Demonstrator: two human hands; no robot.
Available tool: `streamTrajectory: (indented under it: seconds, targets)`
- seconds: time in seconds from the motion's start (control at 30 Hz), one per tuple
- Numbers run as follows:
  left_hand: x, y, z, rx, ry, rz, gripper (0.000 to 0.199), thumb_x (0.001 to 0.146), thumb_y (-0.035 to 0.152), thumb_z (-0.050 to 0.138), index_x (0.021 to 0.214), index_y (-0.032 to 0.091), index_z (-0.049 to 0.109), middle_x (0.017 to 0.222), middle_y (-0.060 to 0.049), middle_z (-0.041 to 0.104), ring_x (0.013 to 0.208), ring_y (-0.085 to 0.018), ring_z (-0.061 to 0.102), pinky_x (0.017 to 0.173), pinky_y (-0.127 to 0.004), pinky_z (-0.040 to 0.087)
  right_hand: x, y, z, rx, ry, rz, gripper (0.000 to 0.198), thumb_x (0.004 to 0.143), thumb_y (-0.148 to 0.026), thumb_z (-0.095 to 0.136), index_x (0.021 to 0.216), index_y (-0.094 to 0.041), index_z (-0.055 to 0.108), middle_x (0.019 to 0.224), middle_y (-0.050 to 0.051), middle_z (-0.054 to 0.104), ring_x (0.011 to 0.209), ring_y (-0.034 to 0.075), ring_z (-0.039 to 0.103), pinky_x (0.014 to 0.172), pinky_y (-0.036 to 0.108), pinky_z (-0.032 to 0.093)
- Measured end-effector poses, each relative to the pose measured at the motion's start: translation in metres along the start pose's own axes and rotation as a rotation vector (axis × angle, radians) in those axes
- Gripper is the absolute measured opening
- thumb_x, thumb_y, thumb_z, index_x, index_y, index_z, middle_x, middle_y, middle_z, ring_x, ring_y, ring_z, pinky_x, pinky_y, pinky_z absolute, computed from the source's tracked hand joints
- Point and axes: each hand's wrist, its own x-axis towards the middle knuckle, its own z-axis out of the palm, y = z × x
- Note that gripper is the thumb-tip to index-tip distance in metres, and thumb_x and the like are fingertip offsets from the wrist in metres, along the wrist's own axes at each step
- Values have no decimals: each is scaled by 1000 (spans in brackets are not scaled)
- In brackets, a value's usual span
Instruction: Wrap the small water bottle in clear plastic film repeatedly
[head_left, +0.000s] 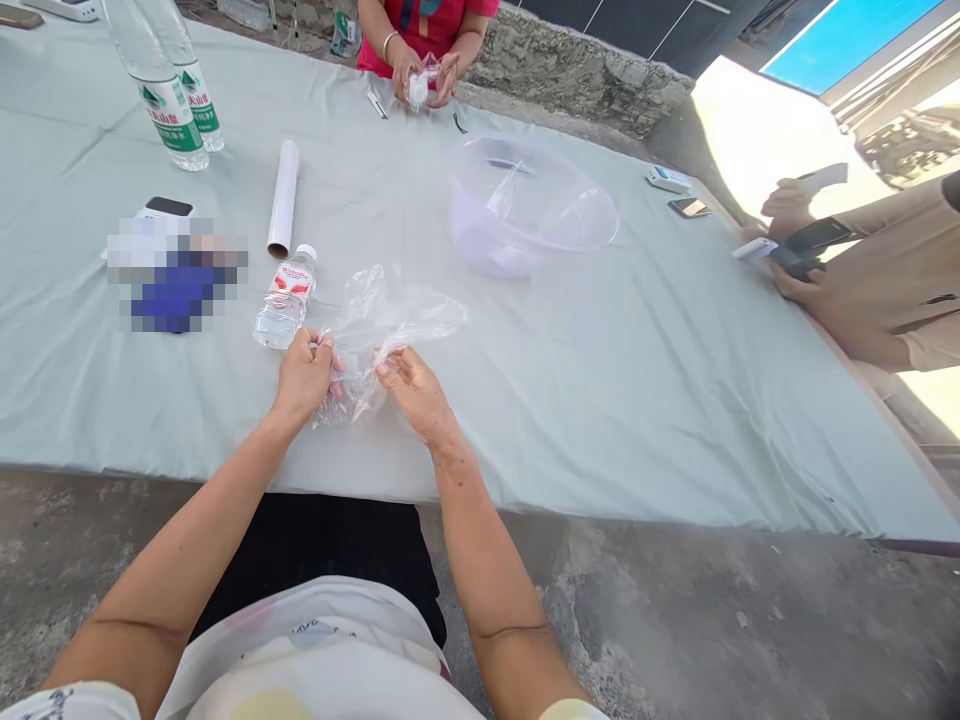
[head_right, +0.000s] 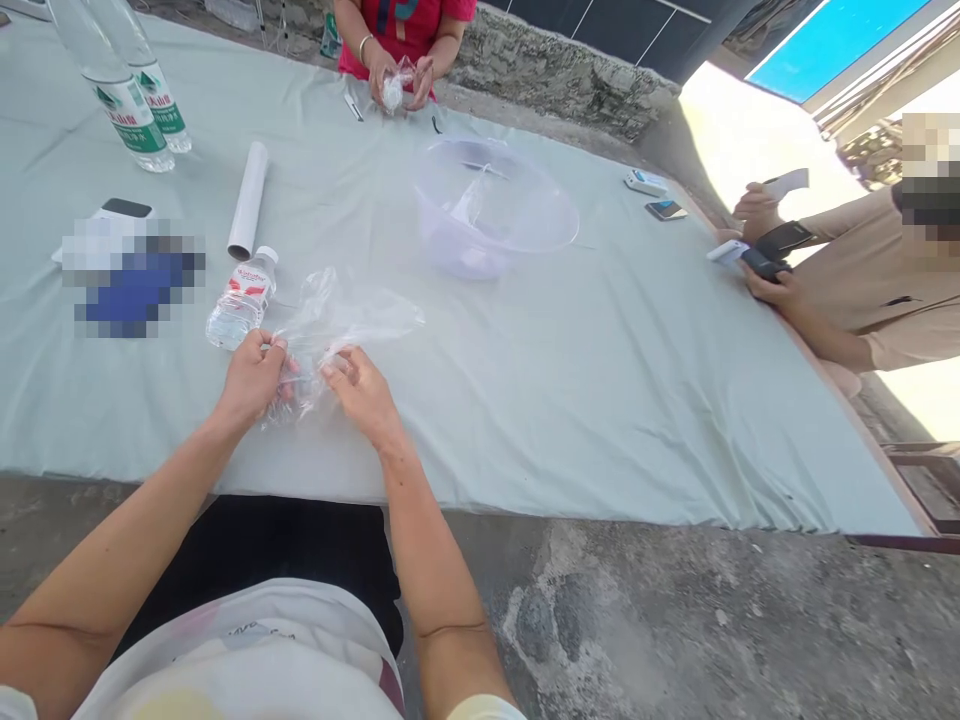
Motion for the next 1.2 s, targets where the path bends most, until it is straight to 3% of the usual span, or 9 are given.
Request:
streamTrajectory:
  seconds: [0.07,0.17,0.33,0.53,0.67,0.73,0.93,1.1,1.2]
  targets:
    - [-2,-1,-2,85,-11,61,10,93,32,47,88,27,40,69,6,64,38,-12,50,48,-28,37,3,-3,4,210,-38,76,46,82,-37,73,125,-36,59,131,0,66,92,17,67,69,30,55]
    - [-6,-2,-8,249,9,128,8,94,31,43,88,27,40,66,4,61,43,-16,52,54,-30,39,8,0,-6,245,-50,138,81,79,-39,76,149,-34,37,95,-1,75,59,12,60,45,22,39]
    - [-6,-7,-17,679,116,241,9,96,28,38,92,25,45,71,-3,60,68,-25,60,61,-32,33,6,15,-55,55,243,157,50,70,-39,76,115,-21,65,75,-5,70,44,4,39,43,20,30]
    - [-6,-6,-23,947,128,174,25,98,29,32,109,21,53,75,-8,63,73,-30,63,63,-33,33,-20,28,-132,-84,540,227,38,62,-38,77,93,-18,68,78,-3,64,48,4,38,47,22,30]
    - [-6,-4,-24,964,77,152,25,98,32,36,110,21,55,75,-10,64,73,-32,63,64,-34,35,-34,12,-135,-325,908,16,21,77,-36,65,91,-20,66,87,3,65,61,11,50,58,27,41]
    - [-5,-3,-23,972,61,149,26,98,34,36,110,21,55,76,-10,66,73,-32,63,63,-34,35,-33,1,-110,-403,772,-152,17,85,-36,59,94,-23,67,90,4,67,71,16,57,67,31,46]
    - [-13,-2,-28,1034,66,170,30,97,40,44,118,22,55,87,-9,70,78,-31,65,60,-32,36,19,-4,-28,-790,-125,-398,21,89,-20,56,95,-27,74,96,8,66,91,23,56,82,37,45]
    - [-38,10,-34,941,200,570,33,96,34,49,125,20,57,116,-15,65,98,-30,65,69,-35,45,65,8,-18,-951,-208,-314,41,85,-15,54,120,-32,69,111,5,60,71,15,48,67,29,39]
    - [-42,31,-19,756,49,795,27,98,22,38,111,22,62,107,-10,66,96,-23,63,78,-33,47,73,11,-20,-832,-214,-266,31,81,-20,61,109,-31,69,102,1,61,62,12,40,62,27,35]
